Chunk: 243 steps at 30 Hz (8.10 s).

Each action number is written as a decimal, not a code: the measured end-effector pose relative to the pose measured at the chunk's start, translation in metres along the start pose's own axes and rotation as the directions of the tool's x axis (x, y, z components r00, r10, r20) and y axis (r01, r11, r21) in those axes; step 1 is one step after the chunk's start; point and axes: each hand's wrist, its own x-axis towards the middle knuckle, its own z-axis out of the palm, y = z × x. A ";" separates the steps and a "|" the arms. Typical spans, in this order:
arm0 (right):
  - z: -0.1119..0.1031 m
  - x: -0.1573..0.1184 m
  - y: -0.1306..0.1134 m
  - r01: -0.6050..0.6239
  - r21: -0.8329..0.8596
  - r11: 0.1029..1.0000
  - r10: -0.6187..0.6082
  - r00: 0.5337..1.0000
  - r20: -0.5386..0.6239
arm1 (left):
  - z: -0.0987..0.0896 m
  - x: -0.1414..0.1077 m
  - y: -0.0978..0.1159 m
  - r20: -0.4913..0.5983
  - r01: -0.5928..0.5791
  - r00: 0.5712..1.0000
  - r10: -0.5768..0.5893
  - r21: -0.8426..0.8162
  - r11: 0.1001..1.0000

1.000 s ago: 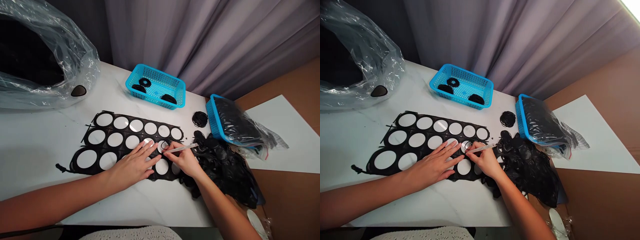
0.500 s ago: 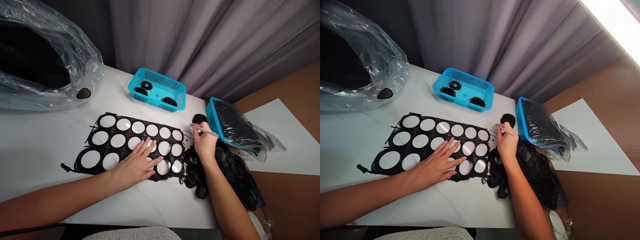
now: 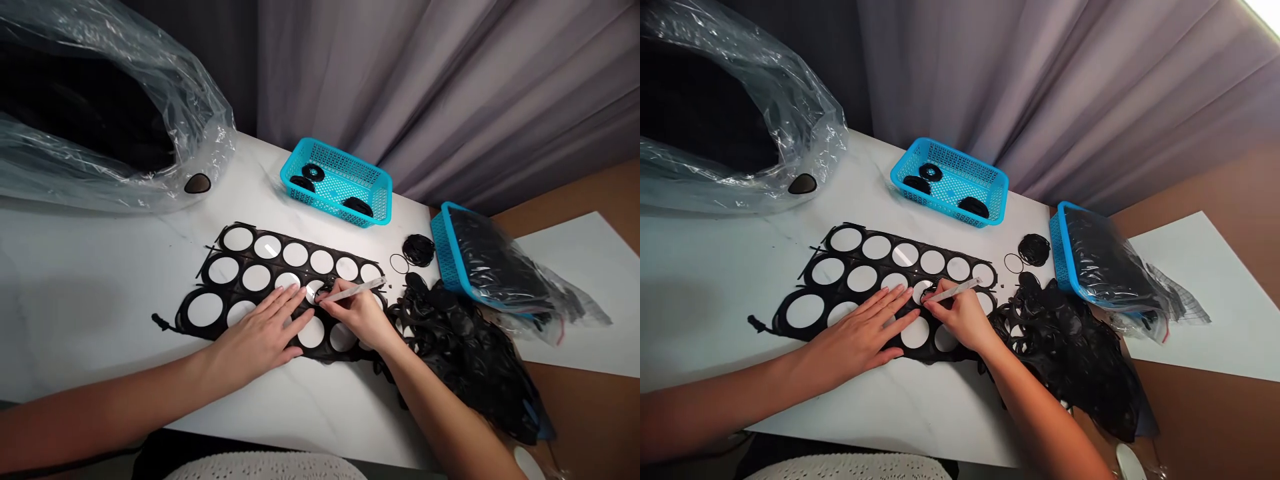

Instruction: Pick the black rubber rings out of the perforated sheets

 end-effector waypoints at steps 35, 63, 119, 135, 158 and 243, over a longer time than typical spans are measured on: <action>-0.061 0.053 -0.012 0.054 -0.435 0.899 -0.297 0.805 -0.514 | 0.003 -0.006 -0.001 -0.014 0.026 1.000 -0.028 -0.138 0.990; 0.025 0.035 -0.031 0.030 0.092 0.995 -0.038 0.995 0.094 | -0.025 -0.021 -0.035 -0.113 0.125 0.981 -0.157 -0.249 0.960; 0.081 0.058 -0.035 0.182 -0.116 0.976 -0.160 0.971 0.176 | -0.024 -0.078 -0.032 -0.085 0.265 0.961 -0.262 0.022 0.964; 0.033 0.101 -0.045 0.234 -0.707 0.668 -0.572 0.768 -0.287 | -0.018 -0.082 -0.029 -0.126 0.299 0.947 -0.297 -0.001 0.954; 0.116 0.086 -0.061 0.273 -0.105 0.956 -0.231 0.925 0.302 | -0.024 -0.102 -0.035 -0.193 0.389 0.910 -0.366 0.093 0.917; -0.031 -0.105 0.033 -0.087 -0.095 0.992 0.059 0.962 -0.267 | 0.010 0.055 0.036 0.154 -0.251 0.944 0.292 -0.238 0.938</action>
